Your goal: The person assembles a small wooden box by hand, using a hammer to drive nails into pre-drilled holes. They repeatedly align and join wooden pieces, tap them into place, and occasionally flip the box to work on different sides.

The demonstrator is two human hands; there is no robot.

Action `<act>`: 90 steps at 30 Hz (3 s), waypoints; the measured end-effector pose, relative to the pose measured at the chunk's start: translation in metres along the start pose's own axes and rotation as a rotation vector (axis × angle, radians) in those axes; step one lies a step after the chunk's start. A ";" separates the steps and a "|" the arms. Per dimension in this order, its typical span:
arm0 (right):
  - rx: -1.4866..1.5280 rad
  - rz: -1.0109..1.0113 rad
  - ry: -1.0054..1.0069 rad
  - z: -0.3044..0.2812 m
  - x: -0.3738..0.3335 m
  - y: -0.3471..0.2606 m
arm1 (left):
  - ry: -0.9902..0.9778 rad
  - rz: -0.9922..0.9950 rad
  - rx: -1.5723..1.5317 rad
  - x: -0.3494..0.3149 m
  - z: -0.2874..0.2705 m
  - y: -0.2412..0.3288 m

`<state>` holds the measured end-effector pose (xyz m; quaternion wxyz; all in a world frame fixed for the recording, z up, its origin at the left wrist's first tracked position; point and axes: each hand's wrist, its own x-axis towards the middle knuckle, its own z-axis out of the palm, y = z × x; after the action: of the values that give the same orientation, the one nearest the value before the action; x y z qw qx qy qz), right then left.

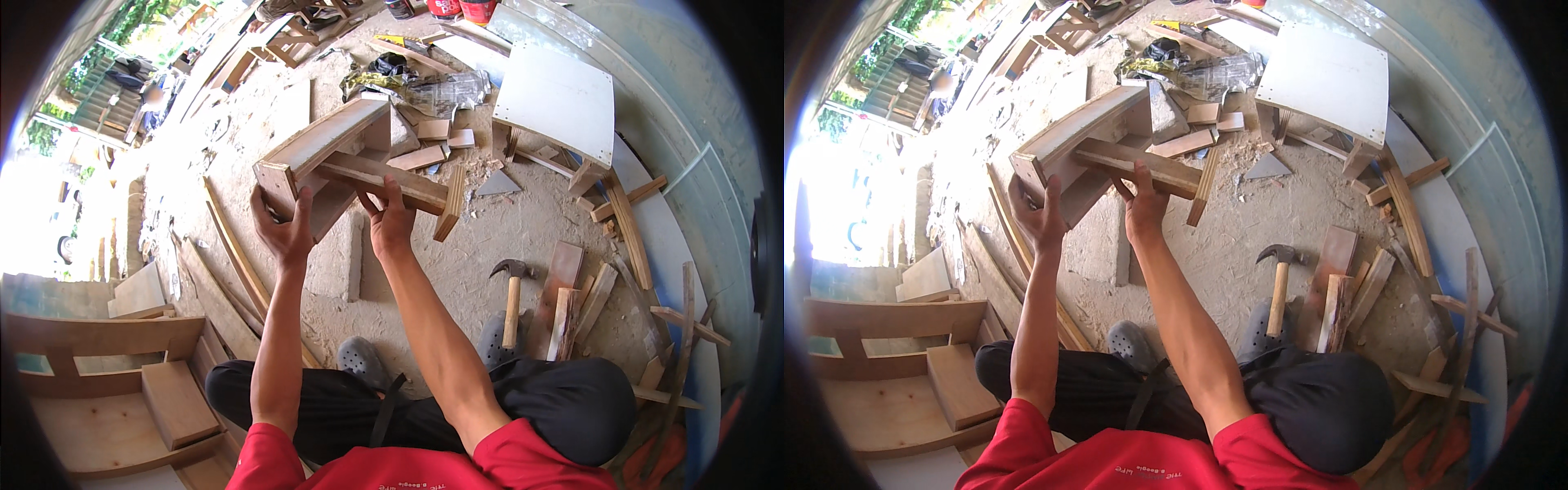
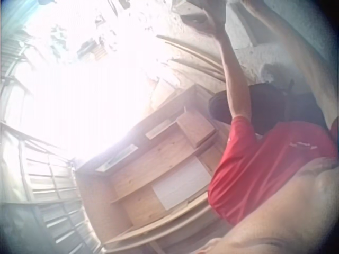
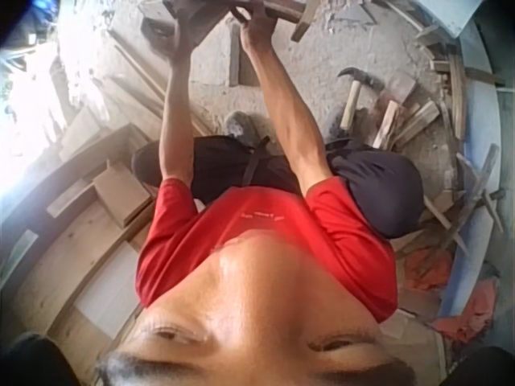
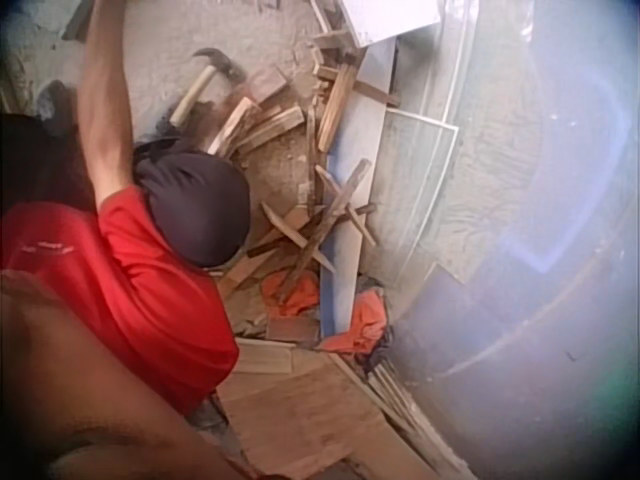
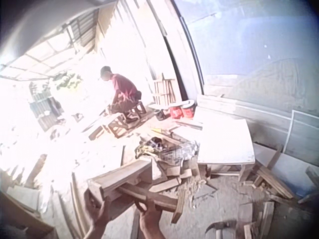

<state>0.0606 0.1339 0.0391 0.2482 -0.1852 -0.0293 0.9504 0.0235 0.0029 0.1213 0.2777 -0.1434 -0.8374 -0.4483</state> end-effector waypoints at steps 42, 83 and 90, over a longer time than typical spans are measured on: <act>0.071 0.396 -0.113 -0.139 -0.012 0.023 | -0.419 0.795 0.240 -0.108 -0.011 -0.018; -1.725 0.112 0.094 -0.014 -0.035 -0.123 | -0.502 0.924 0.377 -0.194 -0.006 -0.008; -1.372 0.096 0.016 -0.022 -0.031 -0.115 | -0.771 0.797 0.415 -0.186 -0.022 0.025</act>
<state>0.1463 0.2188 0.0455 0.0327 -0.3085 -0.6145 0.7254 0.1928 0.0008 0.0376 0.1227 -0.5421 -0.8297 -0.0521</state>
